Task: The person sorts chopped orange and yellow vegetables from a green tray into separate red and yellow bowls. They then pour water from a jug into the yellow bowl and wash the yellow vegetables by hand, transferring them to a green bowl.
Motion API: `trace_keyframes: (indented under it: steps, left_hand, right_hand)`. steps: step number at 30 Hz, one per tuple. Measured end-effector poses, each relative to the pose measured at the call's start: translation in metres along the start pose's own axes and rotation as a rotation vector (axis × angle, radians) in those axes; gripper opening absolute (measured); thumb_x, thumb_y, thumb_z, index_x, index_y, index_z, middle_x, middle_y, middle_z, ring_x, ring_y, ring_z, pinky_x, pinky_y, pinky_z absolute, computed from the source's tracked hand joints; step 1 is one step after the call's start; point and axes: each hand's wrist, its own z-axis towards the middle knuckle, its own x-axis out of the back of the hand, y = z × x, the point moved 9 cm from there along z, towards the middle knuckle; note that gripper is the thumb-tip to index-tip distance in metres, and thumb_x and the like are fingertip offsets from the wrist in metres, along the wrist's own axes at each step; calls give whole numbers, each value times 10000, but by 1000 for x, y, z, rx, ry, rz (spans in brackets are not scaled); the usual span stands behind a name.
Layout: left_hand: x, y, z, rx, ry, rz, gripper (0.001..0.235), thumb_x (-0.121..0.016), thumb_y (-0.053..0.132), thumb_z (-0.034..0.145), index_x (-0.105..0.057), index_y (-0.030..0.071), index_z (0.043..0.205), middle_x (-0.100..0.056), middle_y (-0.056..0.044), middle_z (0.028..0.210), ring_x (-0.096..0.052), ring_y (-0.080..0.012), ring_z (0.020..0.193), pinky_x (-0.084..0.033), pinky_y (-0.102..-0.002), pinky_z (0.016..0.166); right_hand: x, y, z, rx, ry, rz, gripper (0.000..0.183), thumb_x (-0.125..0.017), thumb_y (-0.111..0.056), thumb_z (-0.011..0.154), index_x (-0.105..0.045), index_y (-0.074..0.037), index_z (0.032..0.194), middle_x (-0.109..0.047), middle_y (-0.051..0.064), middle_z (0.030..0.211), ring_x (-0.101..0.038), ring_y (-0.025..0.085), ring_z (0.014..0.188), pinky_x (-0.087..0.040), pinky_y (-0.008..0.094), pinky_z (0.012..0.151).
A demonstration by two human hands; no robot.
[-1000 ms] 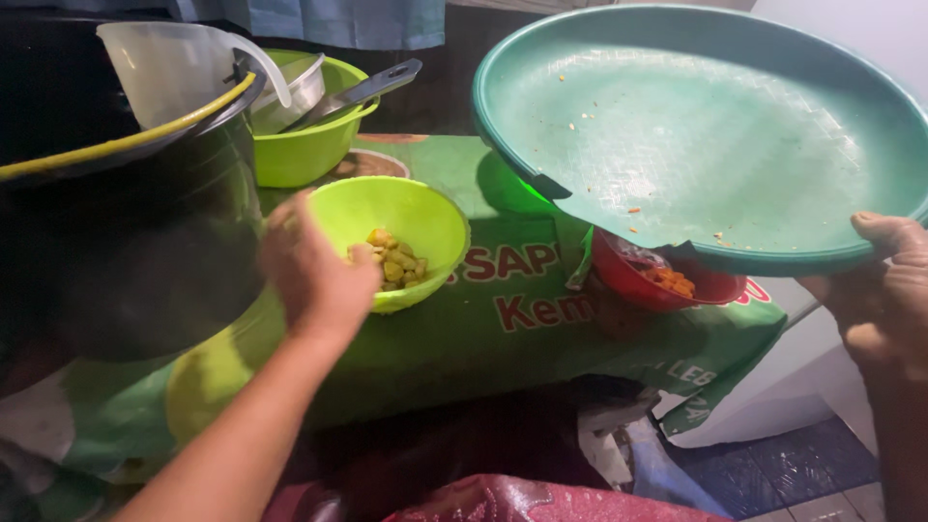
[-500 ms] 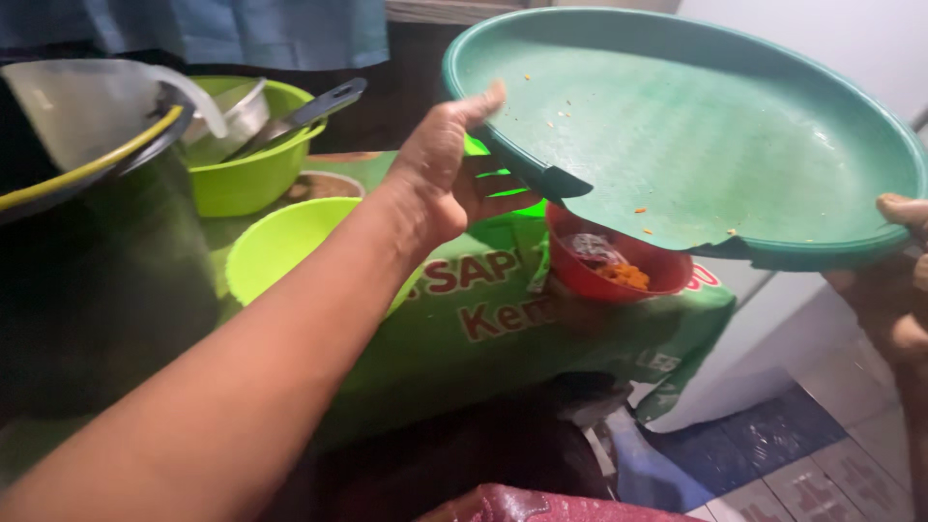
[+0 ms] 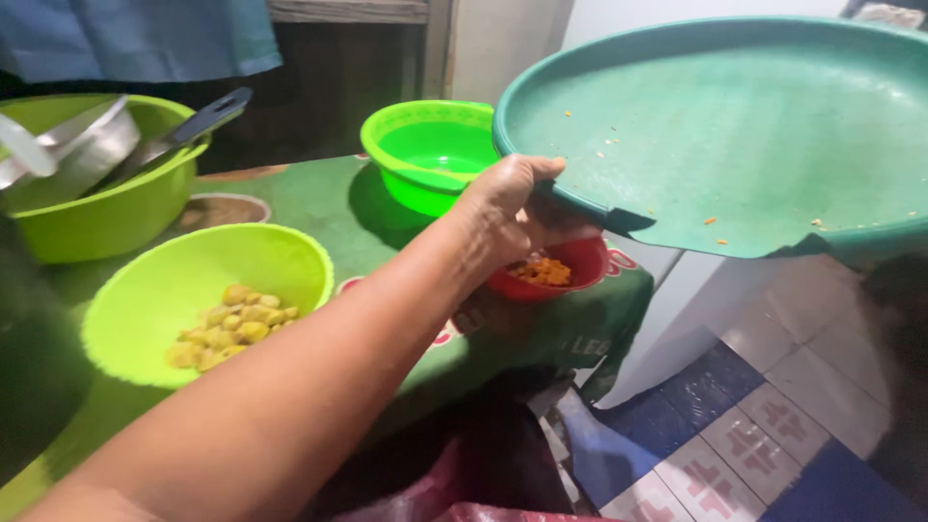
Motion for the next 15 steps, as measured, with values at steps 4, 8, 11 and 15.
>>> trace_keyframes:
  steps: [4, 8, 11, 15]
  left_hand:
    - [-4, -24, 34, 18, 30, 47, 407, -532, 191, 1004, -485, -36, 1339, -580, -245, 1333, -620, -388, 1209, -573, -571, 971]
    - [-16, -55, 72, 81, 41, 76, 434, -485, 181, 1012, -459, -70, 1365, -590, -253, 1330, -638, -373, 1175, -563, -547, 974]
    - [-25, -80, 102, 142, 79, 55, 449, -456, 148, 1028, -385, -89, 1402, -535, -269, 1373, -625, -393, 1188, -561, -555, 1012]
    - [-45, -115, 140, 194, 9, 6, 464, -431, 101, 1023, -337, -82, 1439, -472, -290, 1442, -584, -386, 1231, -531, -550, 1043]
  right_hand:
    - [21, 0, 2, 15, 78, -105, 483, -568, -266, 975, -507, 12, 1365, -592, 178, 1325, -620, 292, 1193, -488, 422, 1007]
    - [39, 1, 7, 32, 138, -211, 451, -578, -249, 976, -514, 17, 1334, -593, 178, 1304, -620, 297, 1177, -489, 423, 998]
    - [56, -2, 9, 56, 181, -294, 426, -586, -236, 976, -520, 20, 1310, -593, 179, 1288, -619, 301, 1166, -490, 423, 991]
    - [83, -9, 14, 97, 237, -409, 394, -597, -219, 977, -527, 25, 1279, -594, 179, 1267, -619, 306, 1150, -492, 424, 982]
